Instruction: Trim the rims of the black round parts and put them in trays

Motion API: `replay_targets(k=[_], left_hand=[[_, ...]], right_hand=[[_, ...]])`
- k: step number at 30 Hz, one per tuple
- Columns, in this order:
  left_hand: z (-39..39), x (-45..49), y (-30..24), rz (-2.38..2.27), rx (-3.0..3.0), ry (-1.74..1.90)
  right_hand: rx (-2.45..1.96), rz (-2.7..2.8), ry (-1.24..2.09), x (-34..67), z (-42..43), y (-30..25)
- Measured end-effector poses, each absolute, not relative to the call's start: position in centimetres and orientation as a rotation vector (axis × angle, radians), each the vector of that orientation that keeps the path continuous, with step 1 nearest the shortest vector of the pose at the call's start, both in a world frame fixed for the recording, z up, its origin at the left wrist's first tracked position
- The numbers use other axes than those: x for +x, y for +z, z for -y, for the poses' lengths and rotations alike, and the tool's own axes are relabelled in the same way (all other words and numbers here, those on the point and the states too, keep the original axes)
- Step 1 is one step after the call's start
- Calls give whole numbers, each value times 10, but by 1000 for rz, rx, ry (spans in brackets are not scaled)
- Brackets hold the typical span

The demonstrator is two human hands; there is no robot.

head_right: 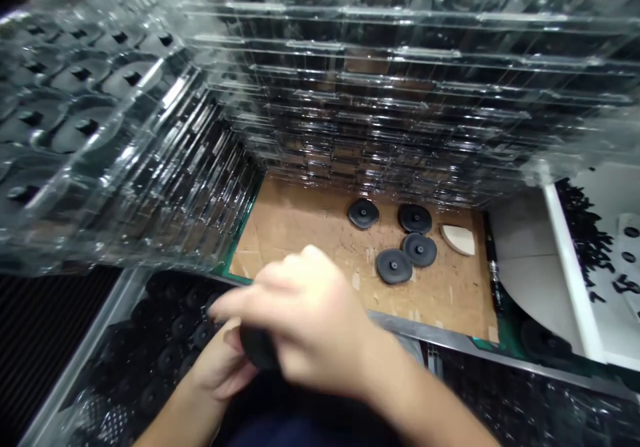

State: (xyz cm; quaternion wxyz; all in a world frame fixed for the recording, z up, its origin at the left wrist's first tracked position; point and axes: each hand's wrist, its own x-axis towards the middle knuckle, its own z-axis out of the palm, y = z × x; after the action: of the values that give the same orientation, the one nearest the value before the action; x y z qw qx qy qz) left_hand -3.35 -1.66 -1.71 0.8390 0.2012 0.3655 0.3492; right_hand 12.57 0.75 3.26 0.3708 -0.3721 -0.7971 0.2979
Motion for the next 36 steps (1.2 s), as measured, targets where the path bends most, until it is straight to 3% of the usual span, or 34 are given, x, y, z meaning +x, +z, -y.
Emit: replay_targets(k=[4,10,17,21,26,31,36], left_hand=[[23,-36,-14,-579,255,745],[27,-40,-11,-444,153,770],[34,-40,-17,-470,299,809],[38,-37,-22,-804,991,1032],[43,-37,-23,-930,1622,1035],[43,-44,-16,-999,1552,928],[48,-57,-29,-1048,1105,677]], right_hand=[[-1386,1657,999,142,-36,-28],[-1581,1548,797,132,-8,-92],[-1459,1618,807,128,55,-66],[-1520,1583,738,134,76,-63],[-1495,1657,529,140,89,-54],[-1270,1986,363,151,76,-31],[-1206,1950,486,135,69,-20]])
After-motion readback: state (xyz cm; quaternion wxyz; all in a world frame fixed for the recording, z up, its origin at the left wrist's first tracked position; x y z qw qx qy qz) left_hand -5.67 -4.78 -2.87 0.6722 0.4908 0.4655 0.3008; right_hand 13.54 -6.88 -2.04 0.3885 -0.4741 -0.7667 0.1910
